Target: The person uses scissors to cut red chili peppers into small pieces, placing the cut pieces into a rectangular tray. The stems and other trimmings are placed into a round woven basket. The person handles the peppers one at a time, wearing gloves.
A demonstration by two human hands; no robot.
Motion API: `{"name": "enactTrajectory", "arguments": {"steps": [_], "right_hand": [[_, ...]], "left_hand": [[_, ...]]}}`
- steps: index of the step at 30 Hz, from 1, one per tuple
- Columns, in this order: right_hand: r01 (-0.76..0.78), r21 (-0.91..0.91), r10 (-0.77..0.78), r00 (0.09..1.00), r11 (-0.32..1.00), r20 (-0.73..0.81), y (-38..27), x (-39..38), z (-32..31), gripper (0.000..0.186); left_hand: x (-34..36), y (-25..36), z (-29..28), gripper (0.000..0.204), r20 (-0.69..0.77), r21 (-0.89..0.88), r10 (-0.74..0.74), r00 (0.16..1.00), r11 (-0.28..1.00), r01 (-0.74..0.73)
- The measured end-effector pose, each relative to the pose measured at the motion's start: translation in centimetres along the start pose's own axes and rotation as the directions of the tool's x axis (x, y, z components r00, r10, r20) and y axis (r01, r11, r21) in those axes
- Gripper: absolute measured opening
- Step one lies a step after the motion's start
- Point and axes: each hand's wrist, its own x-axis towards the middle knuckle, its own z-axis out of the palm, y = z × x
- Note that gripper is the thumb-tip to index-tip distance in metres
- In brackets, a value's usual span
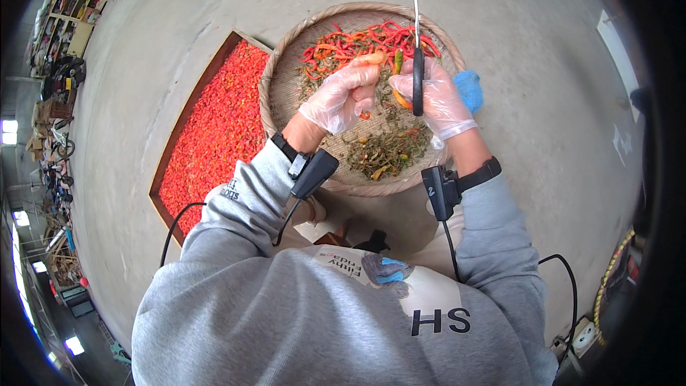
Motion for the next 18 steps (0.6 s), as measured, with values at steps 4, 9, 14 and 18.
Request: {"name": "enactTrajectory", "arguments": {"steps": [4, 9, 14, 18], "right_hand": [[-0.054, -0.151, 0.057, 0.998, 0.987, 0.011, 0.7, 0.1, -0.6, 0.022], [-0.041, -0.625, 0.042, 0.999, 0.780, -0.013, 2.6, 0.0, -0.4, 0.030], [-0.103, -0.674, 0.093, 0.994, 0.731, -0.050, 2.9, -0.5, 0.5, 0.043], [-0.024, -0.705, -0.035, 0.997, 0.709, -0.069, 1.7, -0.3, 0.1, 0.040]], "left_hand": [[-0.8, -1.3, -0.9, 0.017, -0.040, 0.051, 0.032, 0.999, 0.998, -0.030], [-1.1, -3.8, -0.3, 0.029, -0.145, 0.263, -0.028, 0.989, 0.963, 0.066], [-0.2, -6.0, -0.6, 0.030, -0.209, 0.306, 0.099, 0.973, 0.951, -0.031], [2.1, -5.5, -7.5, 0.031, -0.339, 0.413, 0.145, 0.929, 0.910, 0.009]]}}
